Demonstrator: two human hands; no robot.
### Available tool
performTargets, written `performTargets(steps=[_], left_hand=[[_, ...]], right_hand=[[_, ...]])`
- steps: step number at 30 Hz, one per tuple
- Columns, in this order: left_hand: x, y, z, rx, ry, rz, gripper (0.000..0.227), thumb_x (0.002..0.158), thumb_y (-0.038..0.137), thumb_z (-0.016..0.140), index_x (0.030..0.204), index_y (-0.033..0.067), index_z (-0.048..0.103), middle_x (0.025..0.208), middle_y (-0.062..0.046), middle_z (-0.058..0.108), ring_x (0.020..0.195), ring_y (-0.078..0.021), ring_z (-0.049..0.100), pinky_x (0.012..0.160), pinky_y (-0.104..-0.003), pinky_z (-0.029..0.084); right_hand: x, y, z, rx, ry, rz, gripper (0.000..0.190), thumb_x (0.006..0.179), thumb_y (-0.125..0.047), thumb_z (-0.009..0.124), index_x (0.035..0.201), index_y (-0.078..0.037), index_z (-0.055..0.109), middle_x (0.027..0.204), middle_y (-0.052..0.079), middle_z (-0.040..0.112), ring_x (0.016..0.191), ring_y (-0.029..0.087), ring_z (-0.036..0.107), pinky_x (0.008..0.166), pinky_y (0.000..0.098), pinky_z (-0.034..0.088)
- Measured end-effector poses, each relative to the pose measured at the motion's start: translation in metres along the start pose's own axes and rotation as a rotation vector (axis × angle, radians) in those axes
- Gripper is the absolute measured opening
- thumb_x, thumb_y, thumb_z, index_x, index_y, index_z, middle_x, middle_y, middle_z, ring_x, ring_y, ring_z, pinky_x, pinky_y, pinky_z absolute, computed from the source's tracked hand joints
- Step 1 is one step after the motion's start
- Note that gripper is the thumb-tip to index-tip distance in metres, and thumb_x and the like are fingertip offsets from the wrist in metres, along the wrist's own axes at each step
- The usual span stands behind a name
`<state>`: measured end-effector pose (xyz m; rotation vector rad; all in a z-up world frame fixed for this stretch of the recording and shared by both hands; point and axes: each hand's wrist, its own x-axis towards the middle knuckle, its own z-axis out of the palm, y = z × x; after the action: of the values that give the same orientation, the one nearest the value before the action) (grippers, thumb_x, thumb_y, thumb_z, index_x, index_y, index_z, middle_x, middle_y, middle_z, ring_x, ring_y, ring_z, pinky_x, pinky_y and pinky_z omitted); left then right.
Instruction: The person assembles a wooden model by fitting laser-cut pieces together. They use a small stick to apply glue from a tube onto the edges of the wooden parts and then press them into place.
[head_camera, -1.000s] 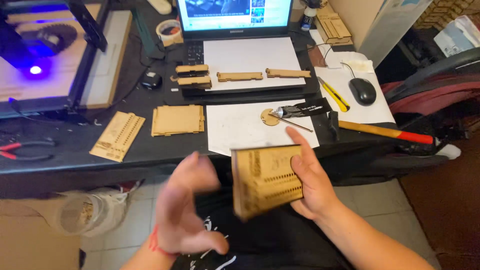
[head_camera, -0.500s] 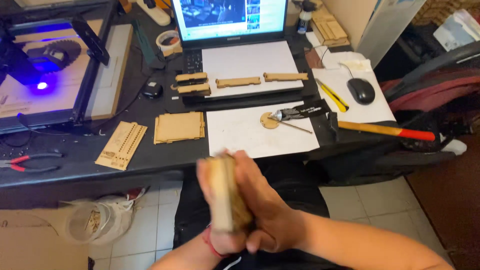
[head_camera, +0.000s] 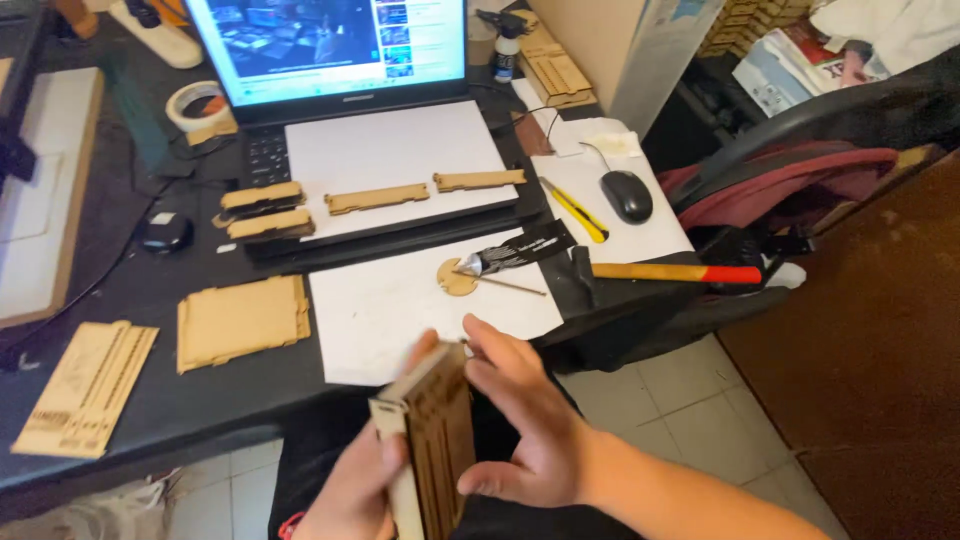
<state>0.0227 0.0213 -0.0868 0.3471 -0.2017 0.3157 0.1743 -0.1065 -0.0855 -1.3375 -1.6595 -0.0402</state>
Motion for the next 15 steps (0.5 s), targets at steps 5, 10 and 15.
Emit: performTargets(steps=[5, 10, 15], left_hand=[[0.026, 0.019, -0.024, 0.742, -0.18, -0.373, 0.104, 0.091, 0.075, 0.06, 0.155, 0.0034, 0.019, 0.162, -0.015, 0.029, 0.148, -0.0208, 0.028, 0.119, -0.038, 0.014], [0.032, 0.007, -0.057, 0.668, -0.195, -0.475, 0.092, 0.093, 0.058, 0.056, 0.157, 0.0072, 0.015, 0.163, -0.016, 0.017, 0.15, -0.0259, 0.023, 0.12, -0.042, 0.017], [0.025, 0.061, -0.107, 0.432, -0.001, -0.103, 0.103, 0.088, 0.078, 0.059, 0.154, 0.0065, 0.025, 0.143, -0.03, 0.051, 0.121, -0.0425, 0.061, 0.085, -0.048, 0.06]], right_hand=[[0.032, 0.007, -0.045, 0.041, -0.323, 0.203, 0.065, 0.094, -0.056, 0.054, 0.135, -0.006, 0.05, 0.127, 0.009, 0.067, 0.109, 0.029, 0.068, 0.096, 0.0442, 0.047], [0.047, 0.03, -0.07, 0.074, -0.579, 0.505, 0.041, 0.085, -0.038, 0.068, 0.116, -0.012, 0.064, 0.088, 0.004, 0.068, 0.077, 0.021, 0.063, 0.07, 0.0349, 0.052], [0.015, 0.154, -0.124, 0.39, 0.102, 1.019, 0.018, 0.084, -0.008, 0.072, 0.102, -0.006, 0.072, 0.099, 0.008, 0.079, 0.084, 0.016, 0.073, 0.078, 0.033, 0.06]])
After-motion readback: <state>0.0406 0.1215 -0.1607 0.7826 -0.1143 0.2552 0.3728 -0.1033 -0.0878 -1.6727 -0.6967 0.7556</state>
